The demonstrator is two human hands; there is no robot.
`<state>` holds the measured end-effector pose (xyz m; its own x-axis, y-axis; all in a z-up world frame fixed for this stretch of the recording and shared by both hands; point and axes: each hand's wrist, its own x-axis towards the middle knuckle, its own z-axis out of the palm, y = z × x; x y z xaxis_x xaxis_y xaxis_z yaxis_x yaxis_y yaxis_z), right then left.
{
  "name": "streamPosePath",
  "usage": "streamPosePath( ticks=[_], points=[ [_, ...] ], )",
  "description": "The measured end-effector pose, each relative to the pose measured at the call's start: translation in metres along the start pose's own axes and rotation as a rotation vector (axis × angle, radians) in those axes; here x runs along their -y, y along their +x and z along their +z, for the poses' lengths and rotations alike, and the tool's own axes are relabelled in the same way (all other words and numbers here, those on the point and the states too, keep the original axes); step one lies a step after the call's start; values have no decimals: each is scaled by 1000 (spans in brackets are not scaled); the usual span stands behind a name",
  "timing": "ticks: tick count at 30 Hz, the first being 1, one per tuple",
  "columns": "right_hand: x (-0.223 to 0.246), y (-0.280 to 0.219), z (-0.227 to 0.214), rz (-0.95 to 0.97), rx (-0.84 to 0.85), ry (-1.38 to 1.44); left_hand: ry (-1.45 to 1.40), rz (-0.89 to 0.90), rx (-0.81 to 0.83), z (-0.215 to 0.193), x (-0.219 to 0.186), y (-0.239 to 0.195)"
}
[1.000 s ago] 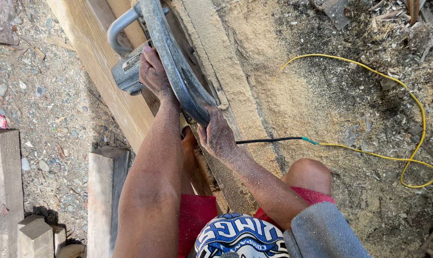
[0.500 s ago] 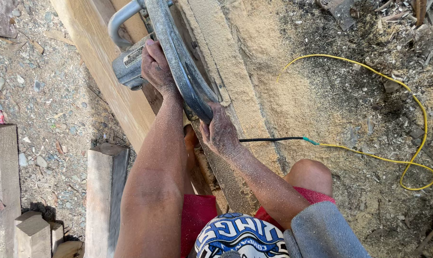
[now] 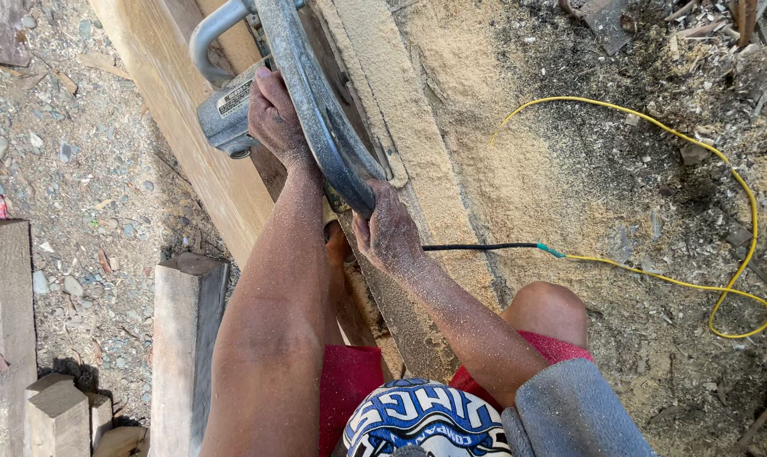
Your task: The person uses a circular saw to cut a long plank of wood. They guide the saw along a marked line on the wood, creating a straight cut while kneeling on the ground. The person adjusts their position and grip as they progress through the cut.
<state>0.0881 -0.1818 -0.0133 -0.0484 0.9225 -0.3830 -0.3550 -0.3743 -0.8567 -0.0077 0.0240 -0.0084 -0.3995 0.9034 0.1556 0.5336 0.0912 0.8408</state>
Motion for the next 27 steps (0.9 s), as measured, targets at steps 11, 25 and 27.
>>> streamPosePath(
  ticks=[11,25,27],
  points=[
    [-9,9,0,-181,-34,-175,-43,-10,13,1,-3,6],
    [3,14,0,-302,-105,-410,-18,-7,7,5,1,14],
    [-2,17,-3,-529,-221,-777,-40,4,4,6,2,15]
  ],
)
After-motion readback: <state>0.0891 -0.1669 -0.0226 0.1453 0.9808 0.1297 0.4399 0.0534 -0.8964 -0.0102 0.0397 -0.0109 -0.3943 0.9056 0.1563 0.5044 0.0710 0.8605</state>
